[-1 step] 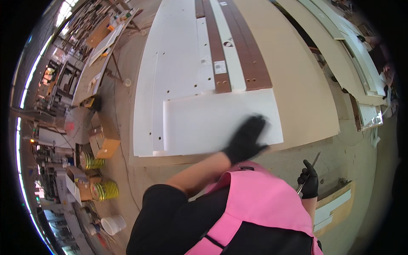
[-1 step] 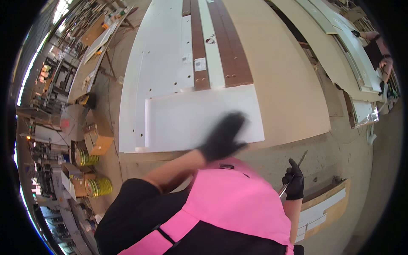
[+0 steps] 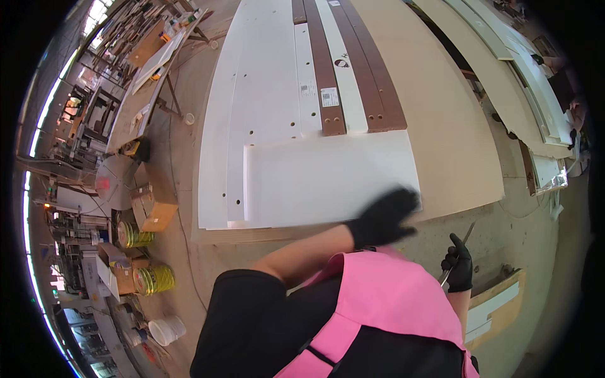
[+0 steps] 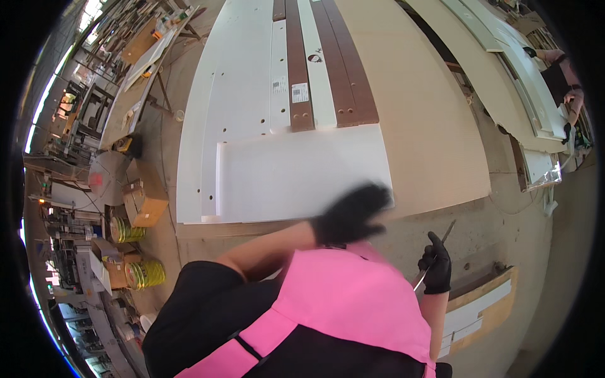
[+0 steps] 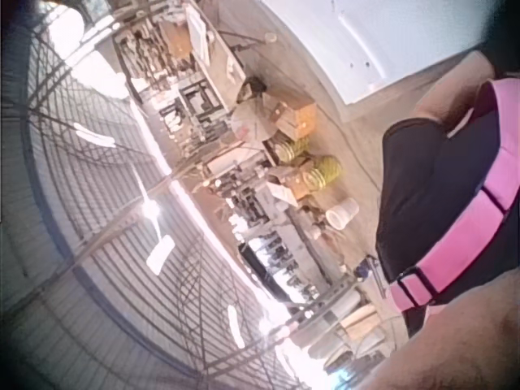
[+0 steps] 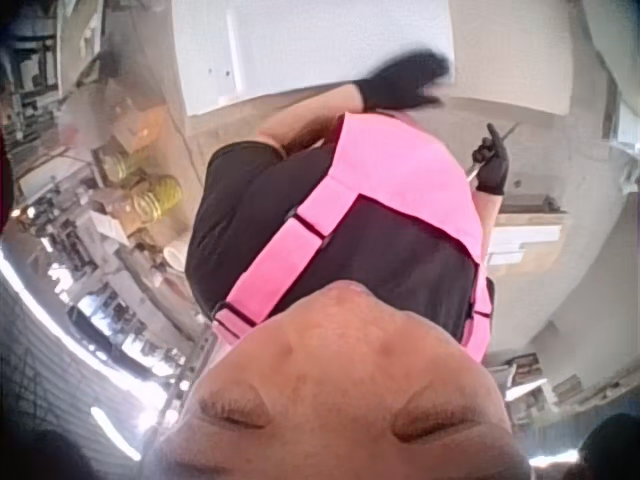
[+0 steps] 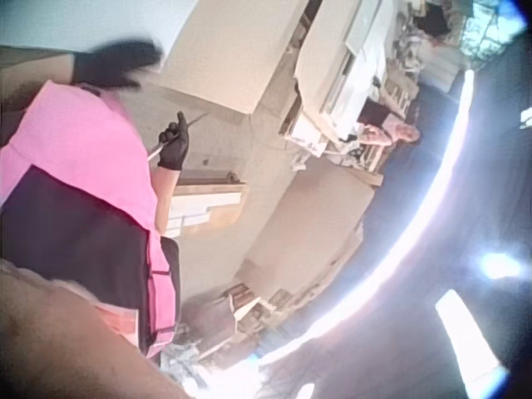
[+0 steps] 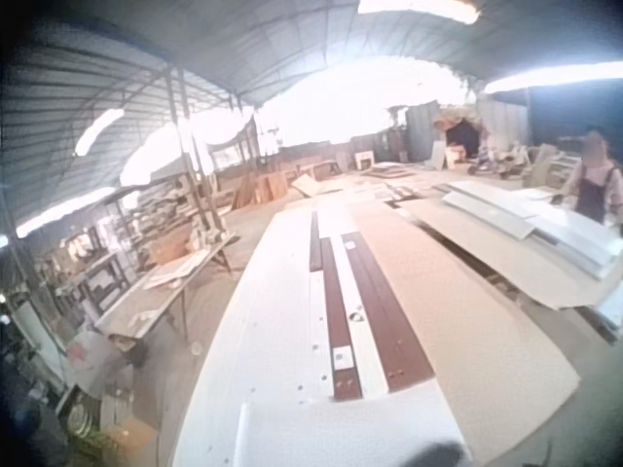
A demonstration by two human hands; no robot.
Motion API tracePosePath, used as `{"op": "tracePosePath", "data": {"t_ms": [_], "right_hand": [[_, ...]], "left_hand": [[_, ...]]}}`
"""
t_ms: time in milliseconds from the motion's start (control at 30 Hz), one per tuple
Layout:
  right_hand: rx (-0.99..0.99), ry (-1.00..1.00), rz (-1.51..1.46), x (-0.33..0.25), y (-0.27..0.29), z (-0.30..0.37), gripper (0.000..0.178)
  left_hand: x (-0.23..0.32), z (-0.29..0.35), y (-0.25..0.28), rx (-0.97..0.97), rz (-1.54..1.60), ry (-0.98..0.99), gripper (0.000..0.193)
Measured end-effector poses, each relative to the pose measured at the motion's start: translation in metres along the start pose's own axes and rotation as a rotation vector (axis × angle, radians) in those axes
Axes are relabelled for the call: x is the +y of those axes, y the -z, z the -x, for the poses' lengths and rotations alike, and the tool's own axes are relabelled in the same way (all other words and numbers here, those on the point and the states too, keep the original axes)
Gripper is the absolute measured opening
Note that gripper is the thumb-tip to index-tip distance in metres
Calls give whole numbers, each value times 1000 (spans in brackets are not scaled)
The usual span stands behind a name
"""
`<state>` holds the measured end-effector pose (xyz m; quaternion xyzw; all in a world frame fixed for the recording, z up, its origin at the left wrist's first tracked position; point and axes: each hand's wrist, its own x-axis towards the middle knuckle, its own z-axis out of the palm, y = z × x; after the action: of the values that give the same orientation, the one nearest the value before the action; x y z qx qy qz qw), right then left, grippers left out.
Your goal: The person assembles flat-pack furniture components by cutting protective film from white panels with a utility knife, aligning parts, and securing them with tape. The person handles panels, cardboard, and tools throughout the process.
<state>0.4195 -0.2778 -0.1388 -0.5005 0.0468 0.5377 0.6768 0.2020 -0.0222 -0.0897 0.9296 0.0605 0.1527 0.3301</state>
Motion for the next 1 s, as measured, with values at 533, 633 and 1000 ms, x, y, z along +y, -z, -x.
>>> {"op": "tracePosePath", "data": {"t_ms": [533, 633, 1000], "right_hand": [[313, 43, -15, 58, -12, 56, 37], [309, 162, -46, 77, -21, 60, 40], [593, 287, -514, 136, 54, 168, 23]], "left_hand": [[-55, 71, 65, 44, -550, 356, 81], [-31, 24, 34, -91, -503, 84, 78], [-16, -43, -15, -220, -722, -367, 70]]}}
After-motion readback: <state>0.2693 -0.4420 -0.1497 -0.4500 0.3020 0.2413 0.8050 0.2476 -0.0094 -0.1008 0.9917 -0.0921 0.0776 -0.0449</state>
